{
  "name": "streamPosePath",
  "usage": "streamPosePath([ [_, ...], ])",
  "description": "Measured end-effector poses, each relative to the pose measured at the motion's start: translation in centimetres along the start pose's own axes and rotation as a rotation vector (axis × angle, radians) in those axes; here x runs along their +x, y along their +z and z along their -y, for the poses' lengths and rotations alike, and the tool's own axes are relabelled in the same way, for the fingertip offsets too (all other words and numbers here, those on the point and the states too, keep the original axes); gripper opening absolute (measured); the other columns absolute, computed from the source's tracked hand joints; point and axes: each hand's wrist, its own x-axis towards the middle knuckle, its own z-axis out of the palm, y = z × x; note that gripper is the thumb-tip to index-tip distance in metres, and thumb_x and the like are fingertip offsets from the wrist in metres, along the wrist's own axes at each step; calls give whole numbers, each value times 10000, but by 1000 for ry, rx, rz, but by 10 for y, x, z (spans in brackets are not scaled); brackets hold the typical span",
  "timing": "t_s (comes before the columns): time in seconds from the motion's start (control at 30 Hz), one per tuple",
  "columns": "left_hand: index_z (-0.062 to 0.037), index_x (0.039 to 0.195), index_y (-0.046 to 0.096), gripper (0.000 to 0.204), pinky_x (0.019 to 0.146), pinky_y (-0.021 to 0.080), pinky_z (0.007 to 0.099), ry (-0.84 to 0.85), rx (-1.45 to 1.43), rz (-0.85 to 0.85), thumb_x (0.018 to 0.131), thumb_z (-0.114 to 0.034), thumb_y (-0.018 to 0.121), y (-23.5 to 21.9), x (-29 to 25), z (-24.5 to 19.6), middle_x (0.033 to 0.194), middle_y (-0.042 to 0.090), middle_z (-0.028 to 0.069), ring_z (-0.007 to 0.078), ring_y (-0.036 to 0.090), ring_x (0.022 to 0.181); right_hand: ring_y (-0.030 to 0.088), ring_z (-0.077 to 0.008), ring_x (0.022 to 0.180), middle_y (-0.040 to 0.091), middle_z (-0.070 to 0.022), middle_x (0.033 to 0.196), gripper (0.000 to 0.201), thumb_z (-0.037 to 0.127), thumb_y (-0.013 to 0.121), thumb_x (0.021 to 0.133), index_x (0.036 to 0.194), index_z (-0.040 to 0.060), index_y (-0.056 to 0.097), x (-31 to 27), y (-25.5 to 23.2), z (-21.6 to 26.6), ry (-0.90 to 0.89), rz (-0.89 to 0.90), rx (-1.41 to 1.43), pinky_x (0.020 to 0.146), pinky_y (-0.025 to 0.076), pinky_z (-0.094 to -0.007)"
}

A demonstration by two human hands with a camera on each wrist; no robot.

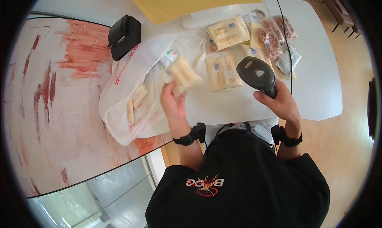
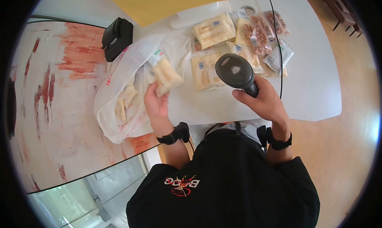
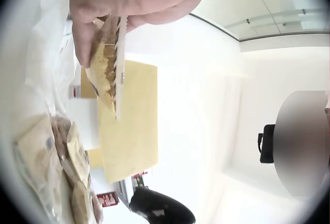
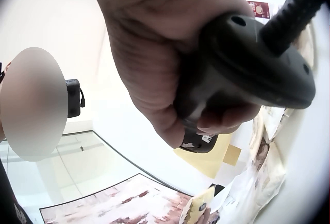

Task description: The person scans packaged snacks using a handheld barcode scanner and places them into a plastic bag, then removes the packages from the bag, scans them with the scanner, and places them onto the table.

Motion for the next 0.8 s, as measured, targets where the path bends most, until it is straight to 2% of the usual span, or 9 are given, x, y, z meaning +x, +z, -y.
streamPosePath([
  [0.03,3,1207,528,298,849,559,373,93,-74,-79,918,-70,529,-7,5,-7,1176,628,117,240,644,1054,556,-140,770,627,-64,836,412,288,742,839,1098,-13,630,1,0,0,-7,4,4,730,466,-311],
  [0.13,10,1249,506,318,888,557,400,238,-129,-204,939,-59,518,-24,24,-23,1247,596,140,264,625,1112,550,-137,782,624,-65,851,420,284,741,840,1117,-10,625,5,4,-3,-32,31,38,737,463,-310],
  [0.23,15,1266,486,317,938,539,422,345,-135,-217,956,-53,507,-43,60,-48,1254,589,147,274,604,1149,545,-137,783,621,-62,852,423,282,739,841,1125,-9,622,5,6,-4,-92,52,68,737,460,-309],
  [0.3,-8,1264,489,306,965,519,433,470,-94,-240,961,-45,510,-29,76,-72,1249,591,142,276,590,1165,544,-138,782,620,-62,853,420,280,738,843,1123,-11,622,4,3,-2,-71,58,43,736,460,-308],
  [0.43,-31,1255,502,303,993,501,437,528,-67,-160,954,-32,525,-38,136,-101,1243,593,132,285,580,1174,544,-139,781,620,-64,857,417,276,733,850,1122,-18,618,3,2,-3,-57,47,16,733,459,-307],
  [0.5,29,1239,520,284,934,523,406,384,-108,-136,966,-49,530,-44,161,-102,1226,606,138,281,606,1122,545,-139,783,621,-66,860,419,276,732,851,1124,-19,617,3,4,-5,-59,45,23,735,460,-308],
  [0.6,-29,1259,519,323,960,515,431,298,-97,-93,939,9,527,-55,185,-91,1247,595,131,287,596,1153,547,-140,789,623,-69,866,421,276,730,851,1128,-20,616,3,4,-5,-72,47,40,740,463,-310],
  [0.73,-3,1259,534,333,920,537,414,422,-132,-70,929,36,519,-48,183,-80,1238,605,143,293,622,1108,551,-142,798,627,-72,874,418,272,729,852,1133,-15,616,2,3,-2,-89,48,51,752,467,-311],
  [0.8,44,1263,531,363,893,549,392,478,9,-165,900,54,538,-21,158,-82,1213,615,160,299,645,1059,551,-141,797,627,-71,874,416,269,729,853,1136,-13,616,2,2,-2,-89,48,47,753,467,-311],
])
